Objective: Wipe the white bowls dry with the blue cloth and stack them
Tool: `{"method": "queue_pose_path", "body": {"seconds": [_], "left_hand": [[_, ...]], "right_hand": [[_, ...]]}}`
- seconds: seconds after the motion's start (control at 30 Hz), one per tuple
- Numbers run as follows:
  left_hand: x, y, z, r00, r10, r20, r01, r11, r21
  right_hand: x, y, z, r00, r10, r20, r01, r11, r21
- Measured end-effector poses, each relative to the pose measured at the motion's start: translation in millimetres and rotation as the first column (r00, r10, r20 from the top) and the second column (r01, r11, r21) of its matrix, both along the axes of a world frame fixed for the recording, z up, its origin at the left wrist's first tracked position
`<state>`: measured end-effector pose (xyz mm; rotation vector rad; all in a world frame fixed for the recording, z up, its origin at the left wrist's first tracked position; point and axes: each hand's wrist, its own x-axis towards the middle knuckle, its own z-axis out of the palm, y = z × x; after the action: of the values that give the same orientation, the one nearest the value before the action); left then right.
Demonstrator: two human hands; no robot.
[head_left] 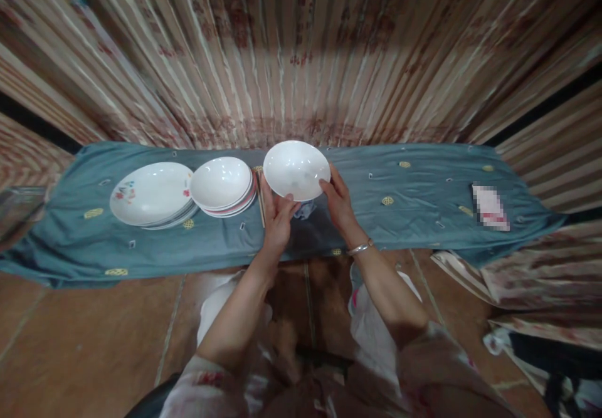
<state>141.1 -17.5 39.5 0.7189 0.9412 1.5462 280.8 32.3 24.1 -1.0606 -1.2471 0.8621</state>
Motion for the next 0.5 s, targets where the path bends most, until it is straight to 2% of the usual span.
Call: {"method": "queue_pose_path", "body": {"seconds": [0.1, 0.27, 0.37, 0.5], "left_hand": [[2.4, 6.2, -0.9, 0.998, -0.013, 0.069, 0.018, 0.996, -0.085], [-0.6, 13.6, 1.2, 0.996, -0.050, 0.079, 0.058, 0.994, -0.095], [-0.9, 15.6, 1.6, 0.995, -0.068, 0.072, 0.074, 0.993, -0.090], [1.0, 18.2, 1.1, 0.997, -0.078, 0.029, 0.080, 0.993, -0.087]], "right_hand": [[8.8, 2.3, -14.7, 1.000, -0.006, 0.006, 0.006, 0.999, -0.042], [23.3, 7.7, -47.9, 1.000, 0.024, 0.011, -0.022, 0.982, -0.189], [23.0, 5.0, -59.3, 0.984, 0.087, 0.153, -0.063, 0.986, -0.157], [10.9, -3.0, -56.9, 0.918, 0.154, 0.365, -0.117, 0.986, -0.122]]}}
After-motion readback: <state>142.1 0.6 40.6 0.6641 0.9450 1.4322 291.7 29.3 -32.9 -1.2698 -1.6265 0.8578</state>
